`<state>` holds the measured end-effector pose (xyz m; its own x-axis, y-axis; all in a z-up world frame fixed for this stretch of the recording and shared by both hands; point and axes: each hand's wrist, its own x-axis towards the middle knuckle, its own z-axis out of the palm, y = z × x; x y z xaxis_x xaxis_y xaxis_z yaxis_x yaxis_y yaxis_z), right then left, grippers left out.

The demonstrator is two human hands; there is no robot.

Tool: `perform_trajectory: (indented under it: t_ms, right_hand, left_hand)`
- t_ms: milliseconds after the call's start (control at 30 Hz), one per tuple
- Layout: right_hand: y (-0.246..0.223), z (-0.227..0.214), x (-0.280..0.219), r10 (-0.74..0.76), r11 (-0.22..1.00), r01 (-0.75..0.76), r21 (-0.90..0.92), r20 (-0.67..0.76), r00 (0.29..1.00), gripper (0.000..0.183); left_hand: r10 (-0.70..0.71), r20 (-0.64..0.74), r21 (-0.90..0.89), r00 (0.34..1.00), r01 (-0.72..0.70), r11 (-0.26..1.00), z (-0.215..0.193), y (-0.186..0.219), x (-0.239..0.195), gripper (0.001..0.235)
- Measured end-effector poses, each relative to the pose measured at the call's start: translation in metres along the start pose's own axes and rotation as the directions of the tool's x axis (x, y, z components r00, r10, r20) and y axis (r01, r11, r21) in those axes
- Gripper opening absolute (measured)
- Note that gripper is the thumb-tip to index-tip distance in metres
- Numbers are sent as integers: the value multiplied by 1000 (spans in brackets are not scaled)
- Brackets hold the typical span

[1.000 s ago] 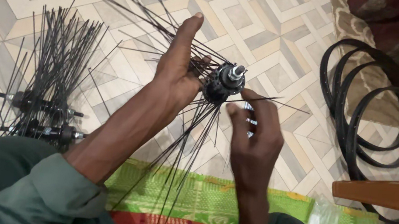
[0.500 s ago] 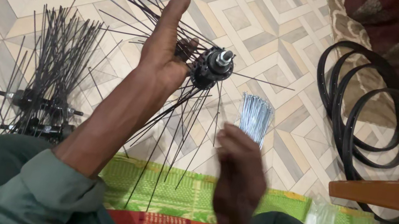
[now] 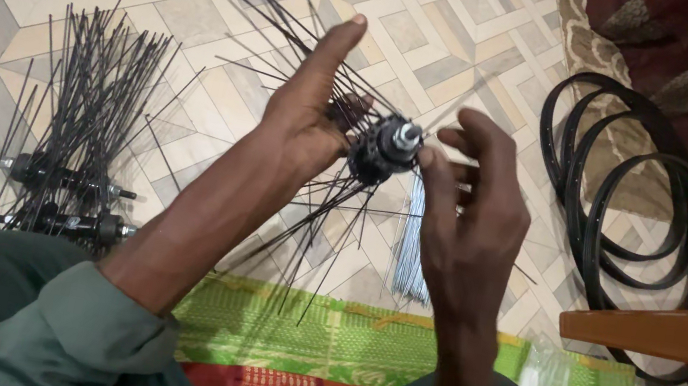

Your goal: The person sits on a mat and inserts metal spokes into a bicycle hub, bending the ends to secure them. They then gather the spokes into a bundle and continue inserting more spokes into the hub.

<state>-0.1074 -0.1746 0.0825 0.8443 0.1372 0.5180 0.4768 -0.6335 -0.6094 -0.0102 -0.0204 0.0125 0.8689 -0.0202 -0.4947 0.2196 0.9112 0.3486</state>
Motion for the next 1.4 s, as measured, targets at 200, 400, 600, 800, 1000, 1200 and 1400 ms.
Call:
perform_trajectory:
  t_ms: [200,400,600,800,1000,1200,1400]
  right_hand:
    - [37,11,-46,307,925,-289,246,-42,951,28]
    - [142,30,-107,522,841,-511,177,-21,853,21]
    - [228,58,-136,565,729,-527,-437,-52,824,56]
    - [247,91,-137,795,517,-623,-587,59,604,90]
    - [286,94,-139,715,595,-625,-505,-23,699,73]
    - [335,84,-122,718,550,-629,-549,-74,692,74]
    - [301,96,-114,240,688,-245,-683,-104,965,50]
  left_hand:
    - [110,3,-23,994,-110,994,7,24,-12,79]
    - [106,61,-180,992,-94,979,-2,50,-16,97]
    - [274,110,-214,955,-246,945,-14,78,-15,120]
    - [218,101,-239,971,-189,953,-25,93,-5,132]
    - [285,94,-151,954,-270,951,-30,101,-5,128]
    - [310,87,-182,947,-291,939,-31,108,-9,122]
    - [294,77,-235,953,-269,934,-28,98,-6,117]
